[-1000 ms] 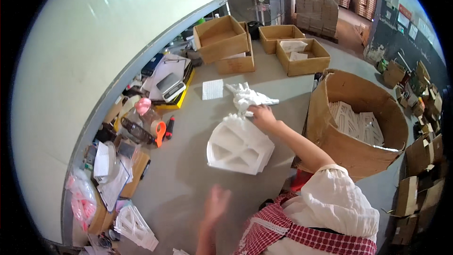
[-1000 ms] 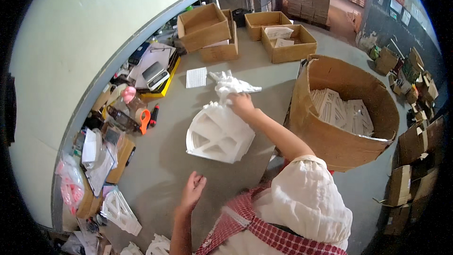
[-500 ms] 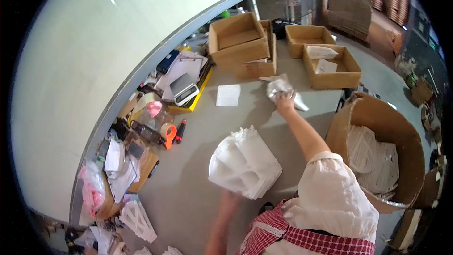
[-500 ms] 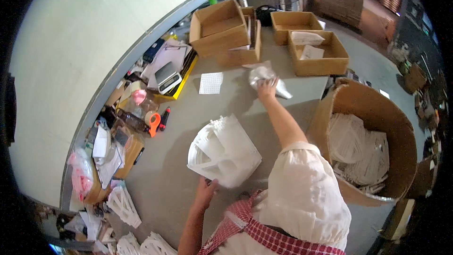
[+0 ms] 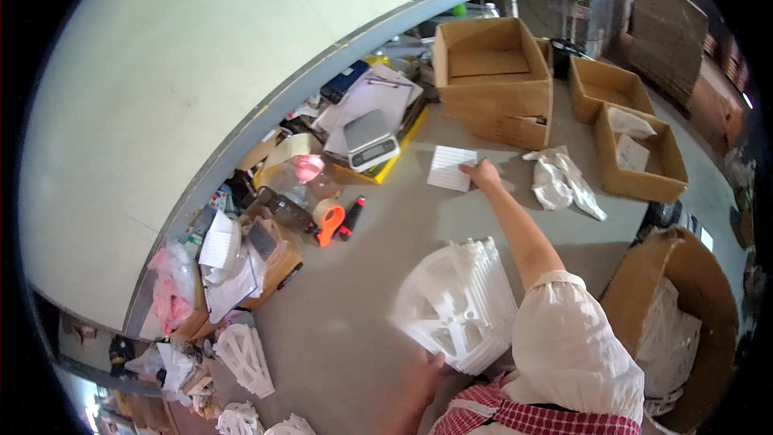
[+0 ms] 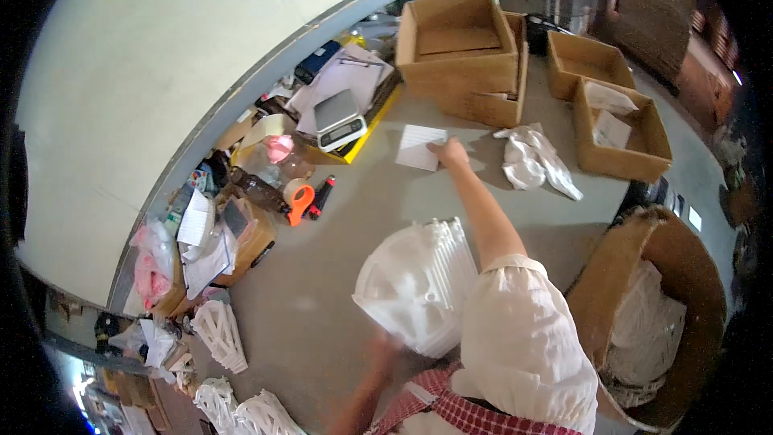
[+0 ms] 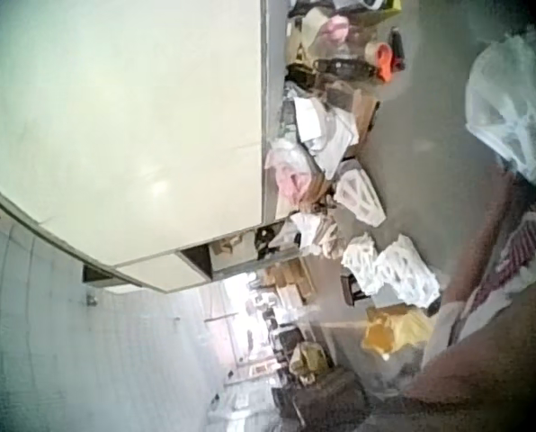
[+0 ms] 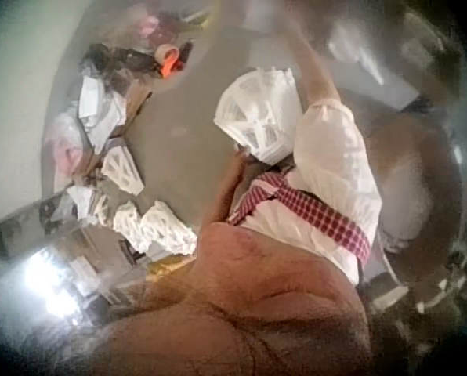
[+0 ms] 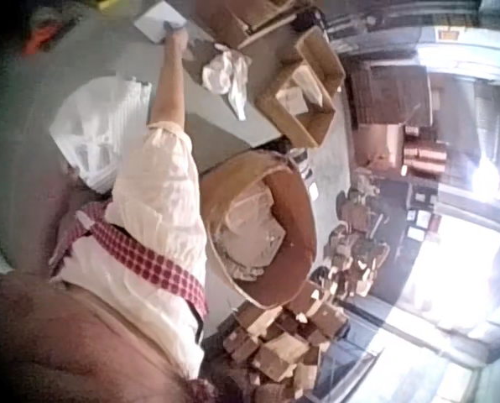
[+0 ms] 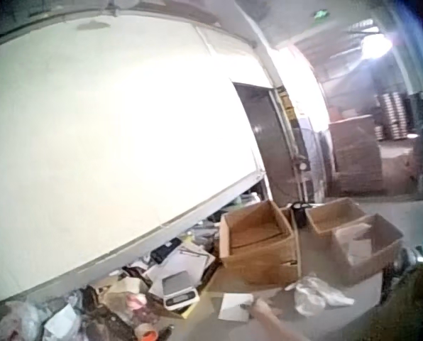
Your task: The person organizes white plastic frames on a table by hand, taking them from a container and stacking them into several piles.
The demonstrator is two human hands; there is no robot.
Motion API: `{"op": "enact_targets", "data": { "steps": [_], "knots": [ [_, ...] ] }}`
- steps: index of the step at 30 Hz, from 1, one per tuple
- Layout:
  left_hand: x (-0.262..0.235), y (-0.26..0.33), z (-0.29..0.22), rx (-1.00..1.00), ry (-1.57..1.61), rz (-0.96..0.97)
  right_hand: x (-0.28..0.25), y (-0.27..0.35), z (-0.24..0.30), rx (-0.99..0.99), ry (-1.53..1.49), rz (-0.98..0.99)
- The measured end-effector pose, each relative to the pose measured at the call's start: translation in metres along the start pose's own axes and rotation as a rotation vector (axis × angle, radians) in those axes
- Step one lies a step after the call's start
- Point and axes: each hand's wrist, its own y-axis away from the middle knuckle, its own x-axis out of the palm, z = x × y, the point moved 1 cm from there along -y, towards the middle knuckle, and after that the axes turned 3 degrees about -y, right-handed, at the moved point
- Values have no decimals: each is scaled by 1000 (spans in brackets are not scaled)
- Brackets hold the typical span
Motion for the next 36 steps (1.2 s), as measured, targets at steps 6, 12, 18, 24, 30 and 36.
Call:
{"op": "enact_targets", "data": {
  "steps": [6,12,18,24,30,36],
  "knots": [
    [12,4,-8,-132,583,184,12,2,31,-229,-418,86],
    [8,12,-21,-259,754,191,-7,41,126,-208,-1213,305],
    [-9,17,-56,-209,728,196,40,10,191,-52,-1110,496],
    [17,15,-13,-91,585,27,30,74,137,-358,-292,500],
    [-4,6,-67,-95,528,-23,-122,125,0,-218,192,993],
    [-3,-17,-35,6,761,145,-147,192,-69,269,225,1256]
  ]
}}
